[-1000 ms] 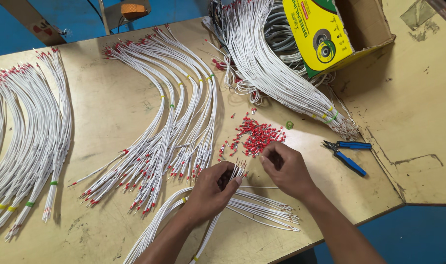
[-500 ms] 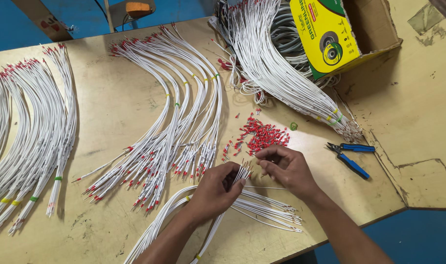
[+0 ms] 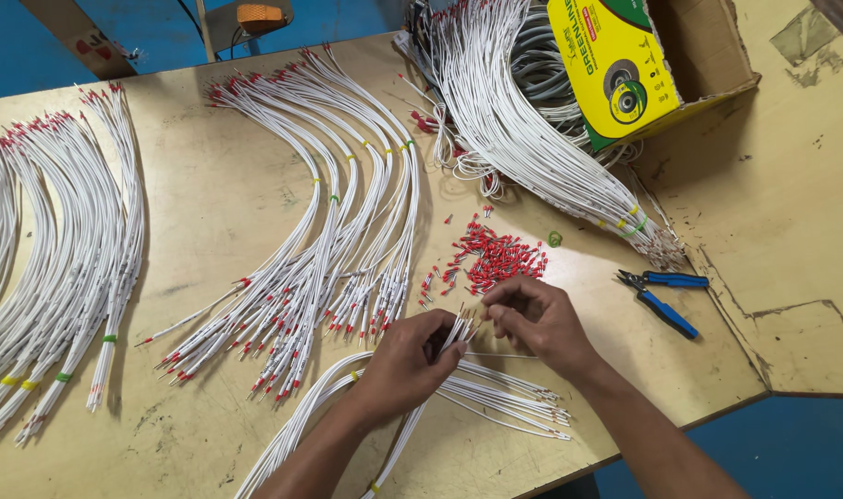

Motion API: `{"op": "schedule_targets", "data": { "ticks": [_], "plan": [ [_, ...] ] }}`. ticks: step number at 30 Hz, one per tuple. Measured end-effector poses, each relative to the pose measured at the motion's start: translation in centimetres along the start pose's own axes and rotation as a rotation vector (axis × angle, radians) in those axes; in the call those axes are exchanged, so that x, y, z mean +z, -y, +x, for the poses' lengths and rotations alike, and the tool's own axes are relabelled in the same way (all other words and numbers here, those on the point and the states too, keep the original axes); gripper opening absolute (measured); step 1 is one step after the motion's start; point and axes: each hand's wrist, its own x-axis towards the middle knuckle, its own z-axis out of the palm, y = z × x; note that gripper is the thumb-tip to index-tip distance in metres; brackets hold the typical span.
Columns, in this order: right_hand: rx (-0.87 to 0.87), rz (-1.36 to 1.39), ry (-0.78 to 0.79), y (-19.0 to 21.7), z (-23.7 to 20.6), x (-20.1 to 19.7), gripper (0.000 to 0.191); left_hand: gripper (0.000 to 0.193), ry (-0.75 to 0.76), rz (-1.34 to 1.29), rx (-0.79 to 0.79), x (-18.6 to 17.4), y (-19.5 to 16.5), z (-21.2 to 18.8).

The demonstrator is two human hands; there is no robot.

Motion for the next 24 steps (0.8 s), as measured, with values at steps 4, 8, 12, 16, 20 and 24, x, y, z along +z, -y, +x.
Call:
{"op": "schedule_targets", "data": {
  "ticks": [4, 8, 12, 16, 20, 24],
  "plan": [
    [-0.019, -0.026, 0.143, -0.1, -0.2, -0.1, 0.025, 0.018, 0.03, -0.027, -0.003, -0.1, 0.0, 0.0],
    [-0.011, 0.033, 0.23, -0.6, -0.2, -0.2, 0.018, 0.016, 0.058, -0.039, -0.023, -0.1, 0.1, 0.1],
    [-0.048, 0.113, 0.262, -1.1, -0.1, -0.5, 0.017, 0.017, 0.069, -0.047, 0.004, -0.3, 0.1, 0.0],
    [-0.054, 0.118, 0.291, -1.2, -0.2, -0.7, 0.012, 0.017, 0.07, -0.079, 0.0, -0.4, 0.0, -0.1],
    [-0.044, 0.113, 0.283, -1.2, -0.1, -0.7, 0.009, 0.015, 0.082, -0.12, -0.037, -0.4, 0.0, -0.1],
    [-0.013, 0.089, 0.223, -1.2, -0.1, -0.6, 0.009, 0.014, 0.084, -0.158, -0.043, -0.3, 0.1, -0.1]
  ]
}}
